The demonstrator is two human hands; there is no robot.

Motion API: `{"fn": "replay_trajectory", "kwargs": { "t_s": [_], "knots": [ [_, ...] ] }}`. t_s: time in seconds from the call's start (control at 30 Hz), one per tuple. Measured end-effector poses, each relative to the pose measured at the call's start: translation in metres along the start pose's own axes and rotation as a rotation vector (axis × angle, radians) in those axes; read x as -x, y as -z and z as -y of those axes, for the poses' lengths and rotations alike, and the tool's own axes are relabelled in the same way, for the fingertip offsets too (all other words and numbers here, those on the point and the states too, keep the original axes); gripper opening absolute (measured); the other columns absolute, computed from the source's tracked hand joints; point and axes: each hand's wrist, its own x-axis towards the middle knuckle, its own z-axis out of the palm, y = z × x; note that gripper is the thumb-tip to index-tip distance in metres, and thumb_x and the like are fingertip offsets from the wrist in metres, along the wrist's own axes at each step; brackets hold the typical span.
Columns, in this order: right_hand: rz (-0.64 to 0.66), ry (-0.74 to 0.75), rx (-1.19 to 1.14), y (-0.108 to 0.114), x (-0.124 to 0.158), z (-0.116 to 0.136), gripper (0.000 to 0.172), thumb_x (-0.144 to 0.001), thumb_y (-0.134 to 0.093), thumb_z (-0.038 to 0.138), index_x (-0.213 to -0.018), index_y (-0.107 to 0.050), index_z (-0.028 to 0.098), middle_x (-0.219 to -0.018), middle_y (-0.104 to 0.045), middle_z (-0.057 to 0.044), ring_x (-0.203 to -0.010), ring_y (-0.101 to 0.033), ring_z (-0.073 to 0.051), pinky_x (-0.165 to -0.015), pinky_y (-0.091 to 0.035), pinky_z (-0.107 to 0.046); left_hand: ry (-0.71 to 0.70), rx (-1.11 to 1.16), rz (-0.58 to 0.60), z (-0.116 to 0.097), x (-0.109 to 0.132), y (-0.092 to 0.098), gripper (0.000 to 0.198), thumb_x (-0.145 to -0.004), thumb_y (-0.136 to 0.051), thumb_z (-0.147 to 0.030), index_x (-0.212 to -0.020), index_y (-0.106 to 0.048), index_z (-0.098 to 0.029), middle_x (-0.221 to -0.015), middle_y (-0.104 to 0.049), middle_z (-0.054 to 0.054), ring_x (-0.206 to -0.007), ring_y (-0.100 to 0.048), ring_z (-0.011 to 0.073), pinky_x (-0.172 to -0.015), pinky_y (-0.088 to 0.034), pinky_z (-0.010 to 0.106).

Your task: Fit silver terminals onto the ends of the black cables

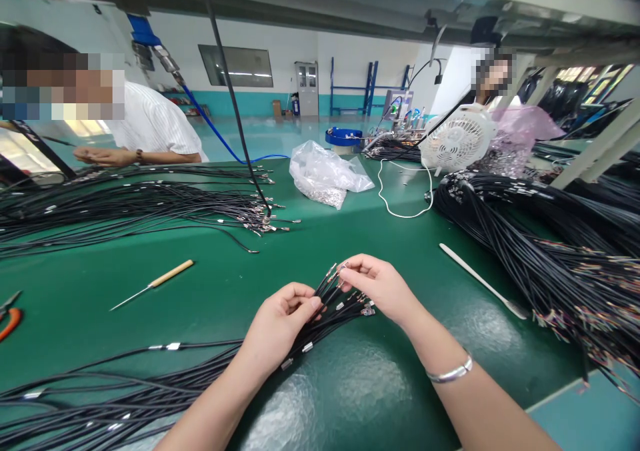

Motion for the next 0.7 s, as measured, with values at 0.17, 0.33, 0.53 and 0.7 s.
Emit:
{"fn": "replay_trajectory", "kwargs": {
  "t_s": [0.17, 0.33, 0.53, 0.7],
  "knots": [
    [0.002, -0.045, 0.019, -0.0015, 0.0012, -0.0001, 0.026, -0.074, -0.063, 0.040, -0.079, -0.062, 0.015, -0.067, -0.061, -0.001, -0.064, -0.057, -0.014, -0.061, -0.043, -0.025, -0.029, -0.069, -0.032, 0.0017, 0.0004, -0.0013, 0.022, -0.070, -0.064, -0.035, -0.078, -0.055, -0.017, -0.064, -0.061, -0.002, -0.062, -0.055, 0.0108, -0.062, -0.041, 0.021],
    [0.038, -0.083, 0.000, -0.0042, 0.0005, -0.0019, 0.025, -0.069, -0.068, 0.039, -0.079, -0.062, 0.016, -0.068, -0.061, -0.001, -0.063, -0.056, -0.013, -0.059, -0.043, -0.024, -0.047, -0.130, -0.067, 0.0007, 0.0024, -0.0053, 0.020, -0.069, -0.064, -0.034, -0.075, -0.057, -0.016, -0.062, -0.062, -0.001, -0.060, -0.054, 0.0109, -0.058, -0.040, 0.021],
    [0.054, -0.069, -0.016, -0.0020, 0.0000, -0.0041, 0.025, -0.072, -0.065, 0.039, -0.080, -0.063, 0.015, -0.074, -0.064, -0.003, -0.069, -0.059, -0.015, -0.065, -0.046, -0.027, 0.015, 0.012, -0.079, -0.0052, 0.0026, -0.0046, 0.023, -0.067, -0.065, -0.036, -0.075, -0.058, -0.015, -0.071, -0.068, 0.005, -0.063, -0.059, 0.0142, -0.063, -0.045, 0.025],
    [0.041, -0.021, -0.012, -0.0015, -0.0007, -0.0042, 0.026, -0.072, -0.066, 0.035, -0.088, -0.062, 0.016, -0.080, -0.064, -0.003, -0.074, -0.059, -0.015, -0.072, -0.046, -0.029, -0.004, -0.050, -0.146, -0.0060, 0.0014, -0.0038, 0.025, -0.065, -0.067, -0.040, -0.073, -0.062, -0.016, -0.064, -0.064, 0.001, -0.063, -0.058, 0.0142, -0.060, -0.045, 0.023]
  ]
}}
